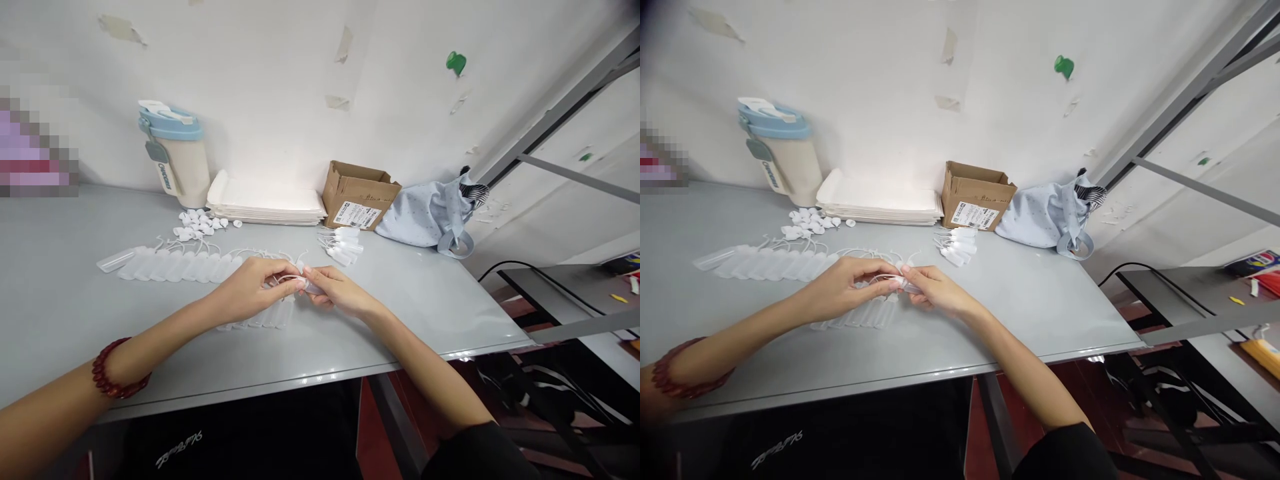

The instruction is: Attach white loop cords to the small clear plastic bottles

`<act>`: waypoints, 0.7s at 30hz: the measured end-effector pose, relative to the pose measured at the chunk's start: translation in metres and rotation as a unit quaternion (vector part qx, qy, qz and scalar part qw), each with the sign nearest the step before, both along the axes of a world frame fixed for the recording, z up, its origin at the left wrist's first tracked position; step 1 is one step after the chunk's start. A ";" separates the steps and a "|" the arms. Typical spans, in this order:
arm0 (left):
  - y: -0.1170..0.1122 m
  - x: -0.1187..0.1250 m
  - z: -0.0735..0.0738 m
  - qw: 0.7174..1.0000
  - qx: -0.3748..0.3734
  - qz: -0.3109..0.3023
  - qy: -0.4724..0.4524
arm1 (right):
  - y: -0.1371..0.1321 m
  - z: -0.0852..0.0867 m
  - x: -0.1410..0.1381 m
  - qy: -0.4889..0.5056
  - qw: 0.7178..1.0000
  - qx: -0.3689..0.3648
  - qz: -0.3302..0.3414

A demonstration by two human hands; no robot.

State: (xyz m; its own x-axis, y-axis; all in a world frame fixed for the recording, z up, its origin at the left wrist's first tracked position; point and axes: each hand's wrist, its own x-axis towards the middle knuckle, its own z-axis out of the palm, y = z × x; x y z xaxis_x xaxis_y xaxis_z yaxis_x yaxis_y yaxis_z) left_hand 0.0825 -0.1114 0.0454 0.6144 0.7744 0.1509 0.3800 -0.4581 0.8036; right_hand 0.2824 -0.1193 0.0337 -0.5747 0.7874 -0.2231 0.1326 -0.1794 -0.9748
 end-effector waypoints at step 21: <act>0.011 -0.003 0.002 0.938 -0.280 0.110 -0.173 | -0.004 -0.007 -0.003 -0.034 0.951 0.265 -0.158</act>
State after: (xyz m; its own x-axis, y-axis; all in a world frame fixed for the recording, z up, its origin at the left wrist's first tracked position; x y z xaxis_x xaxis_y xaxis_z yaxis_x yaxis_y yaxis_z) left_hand 0.0791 -0.1003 0.0475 0.4204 0.8938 -0.1560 0.0881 0.1310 0.9875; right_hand 0.2794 -0.1231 0.0263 -0.2886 0.9305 0.2255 0.2193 0.2935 -0.9304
